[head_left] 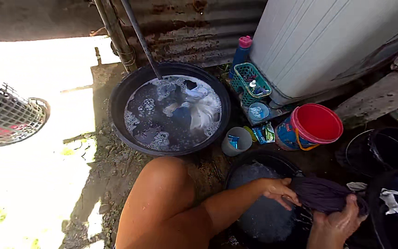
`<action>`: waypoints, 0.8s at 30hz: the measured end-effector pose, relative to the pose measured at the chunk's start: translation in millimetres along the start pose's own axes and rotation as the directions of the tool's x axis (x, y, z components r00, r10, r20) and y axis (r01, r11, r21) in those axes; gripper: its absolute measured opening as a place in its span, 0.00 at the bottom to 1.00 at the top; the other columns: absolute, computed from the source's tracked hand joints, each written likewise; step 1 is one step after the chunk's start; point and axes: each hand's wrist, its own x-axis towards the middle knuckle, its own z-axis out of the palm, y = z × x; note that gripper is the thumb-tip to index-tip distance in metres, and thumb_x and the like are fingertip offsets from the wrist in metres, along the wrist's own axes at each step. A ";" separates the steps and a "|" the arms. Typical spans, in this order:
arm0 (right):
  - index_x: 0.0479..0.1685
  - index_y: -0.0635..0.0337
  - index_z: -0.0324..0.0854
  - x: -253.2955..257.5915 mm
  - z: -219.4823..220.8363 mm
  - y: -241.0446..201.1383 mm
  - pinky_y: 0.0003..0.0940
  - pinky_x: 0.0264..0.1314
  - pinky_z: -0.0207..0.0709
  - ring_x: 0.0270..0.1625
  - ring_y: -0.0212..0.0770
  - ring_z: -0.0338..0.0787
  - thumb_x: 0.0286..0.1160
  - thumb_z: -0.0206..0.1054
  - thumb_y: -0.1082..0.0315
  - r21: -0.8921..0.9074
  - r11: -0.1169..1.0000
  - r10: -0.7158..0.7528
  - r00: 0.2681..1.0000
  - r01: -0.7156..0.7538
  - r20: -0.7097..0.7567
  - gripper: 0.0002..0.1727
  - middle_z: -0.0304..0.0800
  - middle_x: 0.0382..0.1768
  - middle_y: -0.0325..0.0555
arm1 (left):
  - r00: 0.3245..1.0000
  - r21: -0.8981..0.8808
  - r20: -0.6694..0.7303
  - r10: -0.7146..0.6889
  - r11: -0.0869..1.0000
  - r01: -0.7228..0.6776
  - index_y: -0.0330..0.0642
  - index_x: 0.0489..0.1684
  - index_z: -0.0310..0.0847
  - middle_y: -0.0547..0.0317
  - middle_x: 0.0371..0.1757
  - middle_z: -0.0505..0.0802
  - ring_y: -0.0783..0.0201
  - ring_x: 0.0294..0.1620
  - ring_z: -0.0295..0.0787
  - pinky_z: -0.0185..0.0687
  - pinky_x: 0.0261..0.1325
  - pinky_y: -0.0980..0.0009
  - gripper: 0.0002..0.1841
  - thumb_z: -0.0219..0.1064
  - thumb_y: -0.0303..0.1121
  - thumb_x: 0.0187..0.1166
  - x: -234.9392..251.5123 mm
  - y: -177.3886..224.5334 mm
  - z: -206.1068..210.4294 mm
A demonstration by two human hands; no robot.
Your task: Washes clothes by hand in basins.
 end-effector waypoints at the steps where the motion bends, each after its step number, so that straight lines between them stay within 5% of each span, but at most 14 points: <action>1: 0.83 0.71 0.47 2.3 -0.8 -1.3 0.35 0.73 0.80 0.65 0.33 0.84 0.87 0.55 0.69 -0.112 0.987 -0.119 0.993 0.119 0.010 0.31 0.76 0.64 0.49 | 0.996 0.016 0.032 -0.086 0.996 0.086 0.49 0.97 0.35 0.28 0.81 0.70 0.38 0.66 0.80 0.80 0.58 0.39 0.39 0.52 0.24 0.85 -3.3 -0.5 -8.5; 3: 0.70 0.78 0.57 3.0 -2.9 2.7 0.32 0.73 0.80 0.64 0.32 0.85 0.77 0.66 0.72 -0.217 0.927 -0.279 0.949 0.305 0.145 0.29 0.80 0.60 0.50 | 0.988 -0.094 0.072 -0.134 0.986 0.140 0.41 0.95 0.41 0.24 0.83 0.68 0.30 0.72 0.77 0.78 0.64 0.32 0.35 0.41 0.51 0.93 -5.9 2.0 -6.8; 5: 0.61 0.73 0.63 -2.2 3.2 9.9 0.33 0.74 0.79 0.65 0.32 0.86 0.76 0.66 0.71 -0.181 0.919 -0.288 0.910 0.350 0.298 0.21 0.85 0.60 0.46 | 0.995 -0.264 0.009 -0.097 0.960 0.096 0.41 0.90 0.54 0.28 0.79 0.74 0.34 0.72 0.78 0.76 0.67 0.33 0.45 0.33 0.70 0.86 -1.0 16.0 4.1; 6: 0.59 0.70 0.65 -7.3 10.6 14.3 0.34 0.73 0.80 0.65 0.32 0.86 0.76 0.66 0.70 -0.145 0.935 -0.260 0.905 0.322 0.336 0.19 0.86 0.59 0.44 | 0.992 -0.306 -0.098 -0.076 0.951 0.043 0.41 0.83 0.65 0.35 0.70 0.83 0.41 0.65 0.84 0.80 0.64 0.40 0.43 0.35 0.70 0.86 2.0 24.5 7.7; 8: 0.59 0.66 0.66 -18.2 23.9 18.6 0.34 0.67 0.84 0.59 0.33 0.88 0.78 0.63 0.68 -0.096 0.973 -0.175 0.940 0.211 0.292 0.17 0.86 0.55 0.41 | 0.950 -0.248 -0.309 0.046 0.960 -0.127 0.43 0.71 0.73 0.47 0.56 0.89 0.56 0.54 0.89 0.86 0.59 0.55 0.27 0.46 0.56 0.93 11.8 31.8 8.0; 11: 0.71 0.66 0.62 -22.6 31.1 20.1 0.41 0.61 0.87 0.53 0.38 0.90 0.86 0.54 0.64 -0.015 0.999 0.042 0.997 -0.041 0.068 0.21 0.84 0.51 0.45 | 0.846 0.054 -0.476 0.238 0.969 -0.242 0.38 0.76 0.75 0.42 0.60 0.90 0.54 0.58 0.89 0.85 0.64 0.54 0.24 0.67 0.41 0.85 19.3 27.8 12.8; 14: 0.71 0.60 0.70 -22.7 31.4 21.8 0.46 0.57 0.87 0.53 0.41 0.90 0.92 0.45 0.57 0.122 0.959 0.261 0.964 -0.254 -0.046 0.21 0.87 0.52 0.48 | 0.803 0.374 -0.431 0.411 0.892 -0.255 0.34 0.68 0.80 0.41 0.56 0.91 0.54 0.54 0.89 0.84 0.62 0.53 0.21 0.69 0.38 0.84 18.5 21.8 21.3; 19: 0.56 0.53 0.78 -24.5 10.6 30.8 0.43 0.43 0.87 0.42 0.40 0.91 0.92 0.41 0.50 0.218 0.811 0.540 0.838 -0.543 0.077 0.22 0.89 0.40 0.44 | 0.843 0.697 -0.225 0.488 0.686 -0.210 0.33 0.54 0.85 0.40 0.46 0.92 0.50 0.47 0.90 0.85 0.56 0.48 0.17 0.64 0.41 0.87 16.0 4.3 12.9; 21: 0.55 0.55 0.79 -19.5 -1.0 25.7 0.43 0.45 0.87 0.42 0.41 0.91 0.91 0.44 0.54 0.168 0.804 0.567 0.820 -0.571 0.077 0.20 0.90 0.40 0.45 | 0.893 0.729 -0.171 0.416 0.663 -0.169 0.32 0.62 0.83 0.36 0.52 0.92 0.46 0.54 0.91 0.83 0.62 0.45 0.21 0.59 0.44 0.90 20.0 1.3 12.2; 24: 0.63 0.59 0.77 3.6 -22.7 -7.2 0.42 0.51 0.86 0.47 0.38 0.89 0.87 0.56 0.59 -0.064 0.921 0.382 0.924 -0.383 -0.037 0.16 0.89 0.46 0.45 | 0.956 0.687 -0.064 0.286 0.708 -0.165 0.32 0.76 0.69 0.34 0.65 0.87 0.47 0.63 0.87 0.81 0.67 0.48 0.25 0.50 0.44 0.94 30.2 10.9 19.7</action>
